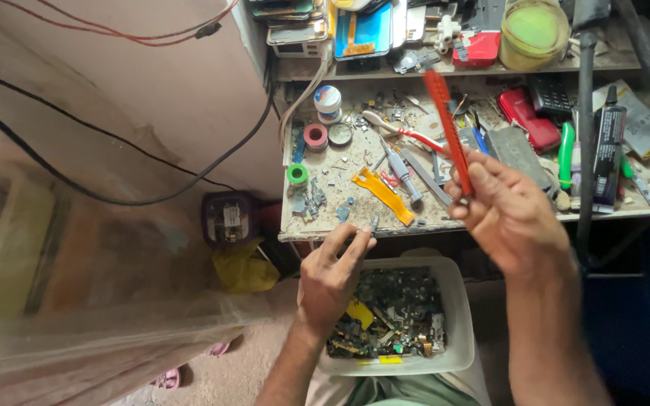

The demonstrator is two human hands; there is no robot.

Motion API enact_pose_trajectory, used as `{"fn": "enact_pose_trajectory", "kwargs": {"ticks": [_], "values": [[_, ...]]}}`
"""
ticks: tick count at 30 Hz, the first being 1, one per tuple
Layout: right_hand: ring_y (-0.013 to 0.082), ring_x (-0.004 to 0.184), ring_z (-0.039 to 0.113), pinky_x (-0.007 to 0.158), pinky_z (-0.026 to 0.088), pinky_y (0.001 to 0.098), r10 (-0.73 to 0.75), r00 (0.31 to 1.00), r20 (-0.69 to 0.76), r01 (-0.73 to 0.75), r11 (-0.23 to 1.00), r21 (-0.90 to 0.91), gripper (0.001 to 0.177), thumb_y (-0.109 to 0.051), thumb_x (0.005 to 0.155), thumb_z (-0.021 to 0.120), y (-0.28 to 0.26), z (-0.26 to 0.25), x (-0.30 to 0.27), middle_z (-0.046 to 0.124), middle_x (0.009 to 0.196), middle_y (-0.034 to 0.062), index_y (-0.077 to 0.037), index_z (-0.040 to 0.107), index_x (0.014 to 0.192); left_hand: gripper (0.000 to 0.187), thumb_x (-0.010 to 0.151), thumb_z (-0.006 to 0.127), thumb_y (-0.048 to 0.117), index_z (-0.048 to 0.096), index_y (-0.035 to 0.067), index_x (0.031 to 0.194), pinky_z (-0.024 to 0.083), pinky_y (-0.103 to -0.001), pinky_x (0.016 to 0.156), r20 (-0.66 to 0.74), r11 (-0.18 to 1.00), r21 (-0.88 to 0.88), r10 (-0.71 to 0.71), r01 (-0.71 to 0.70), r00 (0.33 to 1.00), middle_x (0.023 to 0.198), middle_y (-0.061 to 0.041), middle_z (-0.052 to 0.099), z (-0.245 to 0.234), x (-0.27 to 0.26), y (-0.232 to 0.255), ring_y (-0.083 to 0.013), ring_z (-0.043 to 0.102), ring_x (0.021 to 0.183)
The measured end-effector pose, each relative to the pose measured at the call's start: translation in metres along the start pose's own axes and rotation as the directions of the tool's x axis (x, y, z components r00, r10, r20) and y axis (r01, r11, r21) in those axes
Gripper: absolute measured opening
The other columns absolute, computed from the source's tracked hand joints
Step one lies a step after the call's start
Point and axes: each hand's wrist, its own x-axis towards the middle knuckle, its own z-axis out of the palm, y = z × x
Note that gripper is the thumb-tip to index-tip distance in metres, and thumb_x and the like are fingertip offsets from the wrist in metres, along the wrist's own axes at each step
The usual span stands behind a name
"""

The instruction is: The person sits with a bin of electronic waste on their lap and uses a red utility knife to scrape and clean small circuit board fragments. They pick up pieces from the bin, scrape them on the table, and occasionally spray them with a liquid from a bottle before continuing to scrape.

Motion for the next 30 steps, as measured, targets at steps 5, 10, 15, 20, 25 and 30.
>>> {"fn": "enact_pose_trajectory", "kwargs": {"ticks": [5,10,15,20,25,30], "values": [[0.0191,0.095,0.062,0.083,0.051,0.0339,-0.071,0.997,0.034,0.067,0.992,0.109,0.027,-0.015,0.110,0.055,0.029,0.005,-0.017,0.065,0.102,0.0094,0.005,0.060,0.127,0.029,0.092,0.080,0.008,0.069,0.004,0.118,0.061,-0.036,0.073,-0.016,0.997,0.056,0.051,-0.050,0.999,0.117,-0.012,0.070,0.006,-0.004,-0.007,-0.0285,0.075,0.093],[0.0183,0.088,0.067,0.076,0.055,0.0311,-0.066,0.993,-0.099,0.060,0.996,-0.063,0.016,-0.007,0.101,0.060,0.050,0.007,-0.015,0.069,0.102,0.0097,-0.001,0.061,0.116,0.030,0.093,0.080,0.015,0.067,0.002,0.117,0.060,-0.036,0.069,0.015,0.992,0.095,0.088,-0.089,0.996,0.113,-0.012,0.069,0.008,-0.004,-0.010,-0.0284,0.074,0.089],[0.0106,0.088,0.069,0.079,0.059,0.0264,-0.292,0.954,-0.073,0.256,0.915,-0.312,0.026,0.000,0.091,0.069,0.070,0.010,-0.018,0.067,0.099,0.0047,-0.007,0.059,0.114,0.027,0.093,0.078,0.012,0.069,0.003,0.117,0.059,-0.036,0.067,0.054,0.993,0.099,0.066,-0.071,0.996,0.112,-0.011,0.069,0.004,-0.003,-0.008,-0.0269,0.073,0.083],[0.0021,0.075,0.056,0.066,0.047,0.0189,-0.473,0.880,0.050,0.374,0.622,-0.688,0.019,0.000,0.094,0.074,0.082,0.000,-0.024,0.066,0.089,0.0002,-0.006,0.060,0.104,0.025,0.093,0.079,0.010,0.070,0.003,0.116,0.059,-0.036,0.067,0.061,0.999,0.047,0.021,-0.024,0.998,0.111,-0.010,0.069,0.001,0.001,-0.005,-0.0255,0.073,0.081],[0.0009,0.069,0.056,0.062,0.047,0.0184,-0.505,0.860,0.071,0.354,0.492,-0.795,0.014,-0.001,0.092,0.072,0.079,0.009,-0.029,0.065,0.081,0.0001,-0.003,0.066,0.104,0.026,0.091,0.078,0.010,0.071,0.003,0.115,0.057,-0.037,0.064,0.075,0.995,0.078,0.057,-0.062,0.996,0.111,-0.011,0.069,-0.001,0.002,-0.006,-0.0265,0.071,0.077],[0.0103,0.082,0.068,0.074,0.054,0.0229,-0.511,0.826,0.239,0.456,0.355,-0.816,0.018,0.001,0.090,0.071,0.059,0.025,-0.031,0.072,0.095,0.0082,0.001,0.070,0.108,0.023,0.093,0.078,0.012,0.071,0.004,0.113,0.057,-0.036,0.063,0.045,0.997,0.070,0.013,-0.016,0.999,0.109,-0.010,0.070,0.002,0.002,-0.005,-0.0255,0.072,0.076]]}}
